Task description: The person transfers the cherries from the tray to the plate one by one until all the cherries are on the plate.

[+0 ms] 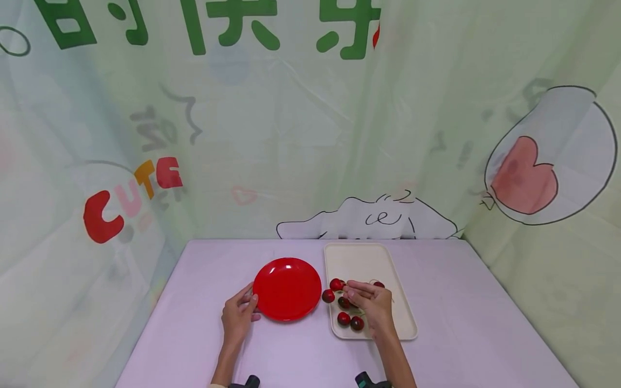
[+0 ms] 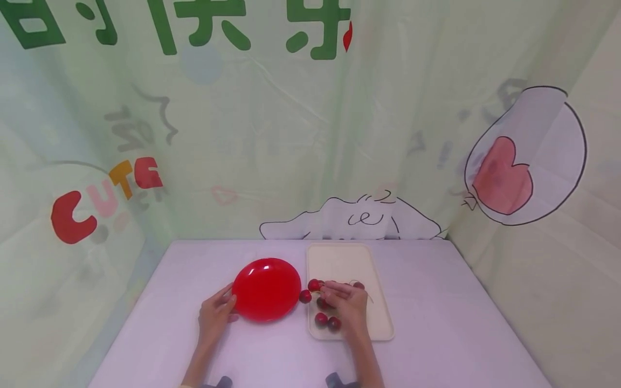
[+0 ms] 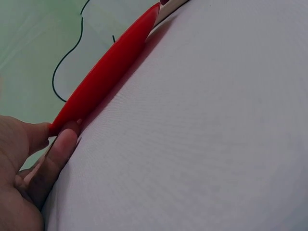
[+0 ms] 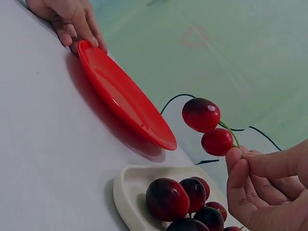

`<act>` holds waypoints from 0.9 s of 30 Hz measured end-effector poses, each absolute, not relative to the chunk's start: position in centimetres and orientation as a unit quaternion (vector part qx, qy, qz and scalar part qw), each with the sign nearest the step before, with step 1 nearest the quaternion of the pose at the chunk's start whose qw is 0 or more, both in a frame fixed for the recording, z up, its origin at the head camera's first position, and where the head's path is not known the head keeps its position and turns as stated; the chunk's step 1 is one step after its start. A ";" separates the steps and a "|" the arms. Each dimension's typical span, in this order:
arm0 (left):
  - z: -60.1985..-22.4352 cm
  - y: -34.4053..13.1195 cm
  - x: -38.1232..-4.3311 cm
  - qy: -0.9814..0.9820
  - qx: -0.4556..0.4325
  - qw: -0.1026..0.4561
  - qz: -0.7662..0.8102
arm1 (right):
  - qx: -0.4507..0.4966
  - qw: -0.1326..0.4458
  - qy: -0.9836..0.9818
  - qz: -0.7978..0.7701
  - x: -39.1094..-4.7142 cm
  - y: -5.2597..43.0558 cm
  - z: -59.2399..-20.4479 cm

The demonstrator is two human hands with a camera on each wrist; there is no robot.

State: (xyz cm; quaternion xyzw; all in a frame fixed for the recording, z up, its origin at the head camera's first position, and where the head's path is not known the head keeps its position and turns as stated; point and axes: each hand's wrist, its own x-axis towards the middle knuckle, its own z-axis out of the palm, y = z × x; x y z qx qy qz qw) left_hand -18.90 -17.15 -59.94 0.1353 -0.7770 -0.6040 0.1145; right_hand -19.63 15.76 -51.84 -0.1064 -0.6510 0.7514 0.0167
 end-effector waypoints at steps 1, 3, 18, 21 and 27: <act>-60.0 -17.1 -18.9 -0.777 0.134 0.115 -0.604 | -0.108 0.016 -0.651 0.751 -19.7 15.7 -51.9; -60.0 -17.2 -18.9 -0.777 0.134 0.117 -0.604 | -0.109 0.013 -0.653 0.749 -19.7 15.5 -52.1; -59.7 -17.1 -18.8 -0.774 0.123 0.122 -0.609 | -0.083 0.013 -0.654 0.752 -19.7 13.6 -52.0; -59.8 -17.1 -18.9 -0.774 0.122 0.122 -0.609 | -0.081 0.012 -0.657 0.749 -19.7 13.4 -51.9; -59.9 -17.2 -18.9 -0.775 0.125 0.120 -0.608 | -0.082 0.008 -0.655 0.751 -19.6 13.0 -51.9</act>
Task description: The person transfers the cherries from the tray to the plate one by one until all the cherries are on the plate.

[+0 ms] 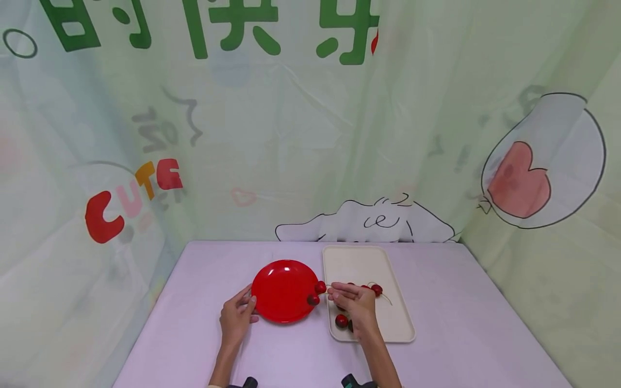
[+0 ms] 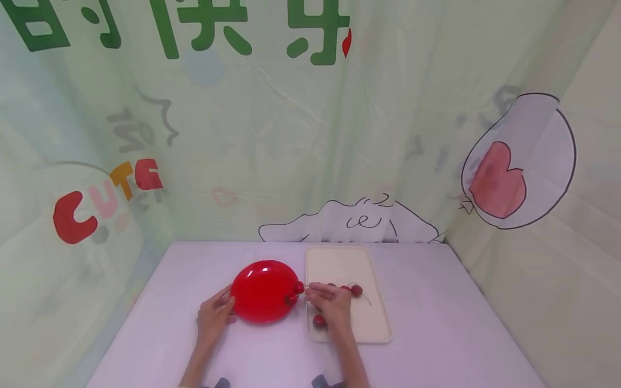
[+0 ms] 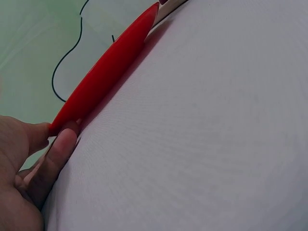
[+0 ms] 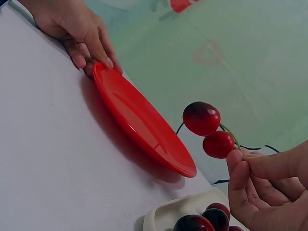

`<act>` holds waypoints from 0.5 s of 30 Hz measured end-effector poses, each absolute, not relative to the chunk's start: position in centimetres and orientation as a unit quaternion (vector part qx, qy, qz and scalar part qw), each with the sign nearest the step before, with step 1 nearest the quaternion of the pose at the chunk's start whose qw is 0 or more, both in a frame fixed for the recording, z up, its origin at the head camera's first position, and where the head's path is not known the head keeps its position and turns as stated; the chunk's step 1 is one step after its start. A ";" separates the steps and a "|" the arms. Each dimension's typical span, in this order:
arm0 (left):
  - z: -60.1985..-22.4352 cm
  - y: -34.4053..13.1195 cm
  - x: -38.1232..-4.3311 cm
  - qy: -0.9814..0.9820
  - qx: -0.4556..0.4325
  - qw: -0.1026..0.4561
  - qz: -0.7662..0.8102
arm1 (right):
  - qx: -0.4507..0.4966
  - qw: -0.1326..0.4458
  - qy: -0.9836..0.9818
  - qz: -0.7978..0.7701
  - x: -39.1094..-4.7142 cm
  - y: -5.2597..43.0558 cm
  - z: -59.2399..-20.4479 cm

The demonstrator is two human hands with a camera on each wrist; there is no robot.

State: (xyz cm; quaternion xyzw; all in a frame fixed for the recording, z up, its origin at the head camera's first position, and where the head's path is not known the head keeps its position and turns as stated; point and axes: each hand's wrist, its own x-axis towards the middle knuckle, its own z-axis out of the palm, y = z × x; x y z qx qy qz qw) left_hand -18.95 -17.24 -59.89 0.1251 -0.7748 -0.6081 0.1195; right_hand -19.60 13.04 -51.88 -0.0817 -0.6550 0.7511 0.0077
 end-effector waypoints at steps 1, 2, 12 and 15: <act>-59.8 -17.3 -18.9 -0.774 0.125 0.119 -0.609 | -0.082 0.007 -0.654 0.752 -19.6 13.0 -51.9; -59.8 -17.3 -18.9 -0.775 0.124 0.119 -0.608 | -0.081 0.008 -0.654 0.752 -19.6 12.9 -51.9; -59.8 -17.3 -18.9 -0.775 0.127 0.120 -0.608 | -0.077 0.002 -0.649 0.757 -19.8 11.8 -52.1; -59.8 -17.2 -18.9 -0.771 0.129 0.118 -0.613 | -0.074 0.001 -0.650 0.756 -19.8 11.3 -51.9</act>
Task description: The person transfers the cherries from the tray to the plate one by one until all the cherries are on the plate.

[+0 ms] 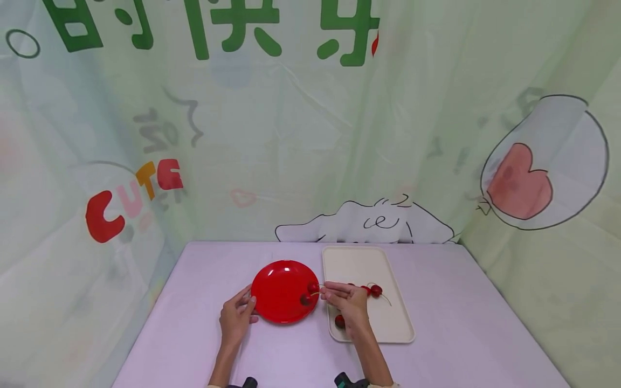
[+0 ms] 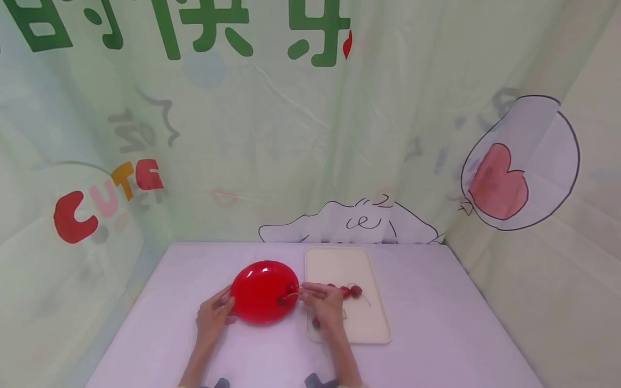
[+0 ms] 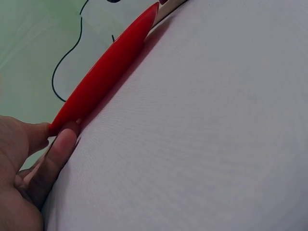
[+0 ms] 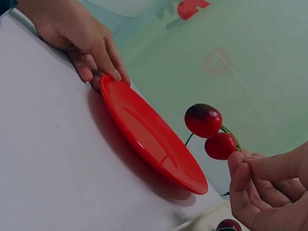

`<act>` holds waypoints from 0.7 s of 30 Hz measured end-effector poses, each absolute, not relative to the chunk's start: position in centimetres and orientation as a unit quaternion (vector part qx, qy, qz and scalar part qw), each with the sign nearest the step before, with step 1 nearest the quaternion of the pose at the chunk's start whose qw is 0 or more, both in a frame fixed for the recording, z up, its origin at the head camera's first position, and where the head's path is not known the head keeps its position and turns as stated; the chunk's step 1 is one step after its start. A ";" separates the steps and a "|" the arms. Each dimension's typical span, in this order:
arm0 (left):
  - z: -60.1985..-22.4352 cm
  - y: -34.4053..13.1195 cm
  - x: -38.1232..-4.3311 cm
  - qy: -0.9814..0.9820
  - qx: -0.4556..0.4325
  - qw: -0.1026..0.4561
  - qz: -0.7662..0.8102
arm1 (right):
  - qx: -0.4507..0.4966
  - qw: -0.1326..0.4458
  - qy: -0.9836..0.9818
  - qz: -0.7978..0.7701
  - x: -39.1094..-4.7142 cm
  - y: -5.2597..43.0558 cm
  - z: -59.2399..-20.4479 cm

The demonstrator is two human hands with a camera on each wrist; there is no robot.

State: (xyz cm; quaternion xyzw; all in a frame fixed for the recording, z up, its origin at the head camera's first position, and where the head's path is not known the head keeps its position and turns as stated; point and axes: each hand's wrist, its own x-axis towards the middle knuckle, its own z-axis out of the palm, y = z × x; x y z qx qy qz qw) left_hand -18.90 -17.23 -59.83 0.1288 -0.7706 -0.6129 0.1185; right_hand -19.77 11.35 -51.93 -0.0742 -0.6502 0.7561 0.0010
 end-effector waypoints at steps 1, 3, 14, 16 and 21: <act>-59.8 -17.3 -18.9 -0.770 0.128 0.117 -0.614 | -0.073 0.000 -0.650 0.756 -19.8 11.2 -51.9; -59.7 -17.3 -18.8 -0.770 0.127 0.117 -0.615 | -0.071 -0.002 -0.651 0.756 -19.8 10.9 -51.8; -59.7 -17.1 -18.8 -0.766 0.118 0.110 -0.622 | -0.064 -0.008 -0.648 0.759 -20.2 10.3 -51.7; -59.7 -17.1 -18.8 -0.766 0.119 0.110 -0.622 | -0.060 -0.007 -0.646 0.761 -20.4 10.2 -51.8; -59.7 -17.3 -18.9 -0.768 0.124 0.115 -0.617 | -0.054 -0.009 -0.640 0.766 -20.7 9.6 -52.0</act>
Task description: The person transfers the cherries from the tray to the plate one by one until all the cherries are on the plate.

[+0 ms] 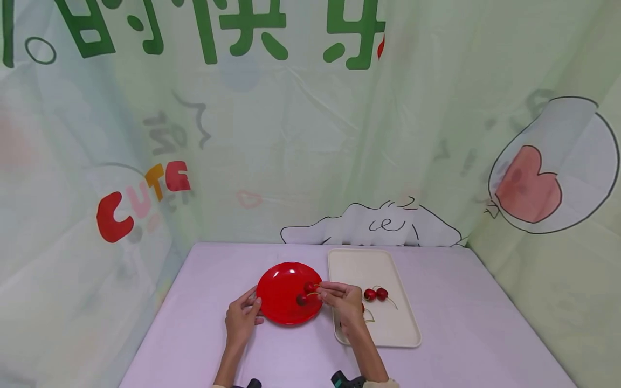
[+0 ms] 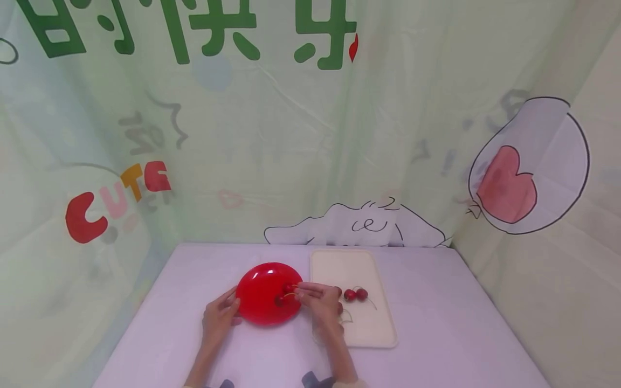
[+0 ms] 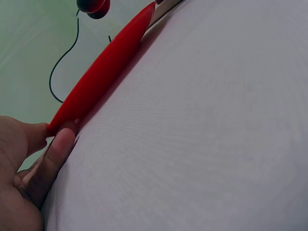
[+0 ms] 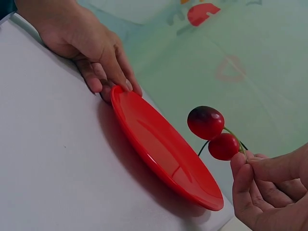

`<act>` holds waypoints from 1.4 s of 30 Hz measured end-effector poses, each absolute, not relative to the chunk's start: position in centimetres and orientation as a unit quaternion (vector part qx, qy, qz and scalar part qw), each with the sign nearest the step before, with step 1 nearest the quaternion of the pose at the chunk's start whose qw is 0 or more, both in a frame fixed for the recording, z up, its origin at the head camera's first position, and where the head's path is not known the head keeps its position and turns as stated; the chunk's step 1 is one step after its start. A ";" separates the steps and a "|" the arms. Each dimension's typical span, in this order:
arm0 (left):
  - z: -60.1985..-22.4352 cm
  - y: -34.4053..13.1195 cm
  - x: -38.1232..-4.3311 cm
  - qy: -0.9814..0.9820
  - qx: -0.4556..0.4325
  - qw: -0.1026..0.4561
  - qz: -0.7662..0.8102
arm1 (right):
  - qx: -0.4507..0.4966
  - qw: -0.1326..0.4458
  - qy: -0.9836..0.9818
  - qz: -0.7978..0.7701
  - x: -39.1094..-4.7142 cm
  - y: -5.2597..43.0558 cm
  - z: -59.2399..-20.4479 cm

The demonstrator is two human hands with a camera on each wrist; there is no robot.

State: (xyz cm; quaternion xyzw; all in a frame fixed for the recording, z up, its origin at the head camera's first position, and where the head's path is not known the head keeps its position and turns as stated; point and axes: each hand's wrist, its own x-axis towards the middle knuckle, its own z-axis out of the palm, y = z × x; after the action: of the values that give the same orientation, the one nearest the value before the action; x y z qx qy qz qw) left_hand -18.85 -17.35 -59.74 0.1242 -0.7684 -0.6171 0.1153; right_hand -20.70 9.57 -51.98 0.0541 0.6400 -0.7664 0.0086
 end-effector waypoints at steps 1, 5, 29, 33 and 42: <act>-59.7 -17.4 -18.8 -0.769 0.124 0.116 -0.616 | 0.054 0.010 0.638 -0.768 -20.7 9.5 -52.0; -59.6 -17.4 -18.8 -0.771 0.122 0.117 -0.614 | 0.047 0.009 0.640 -0.767 -20.8 9.0 -52.1; -59.4 -17.6 -18.9 -0.776 0.128 0.116 -0.607 | 0.046 0.030 0.652 -0.756 -22.2 7.3 -52.6; -59.6 -17.7 -19.1 -0.773 0.130 0.118 -0.610 | 0.048 0.032 0.651 -0.757 -22.5 7.0 -52.9; -60.1 -17.3 -19.0 -0.776 0.132 0.114 -0.606 | 0.063 0.041 0.660 -0.747 -22.5 6.7 -53.2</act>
State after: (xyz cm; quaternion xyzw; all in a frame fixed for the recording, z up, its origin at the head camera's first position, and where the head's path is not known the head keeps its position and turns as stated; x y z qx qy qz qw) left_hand -18.97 -17.26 -60.09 0.1319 -0.7757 -0.6065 0.1140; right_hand -22.54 6.71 -53.16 0.0633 0.6605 -0.7471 0.0405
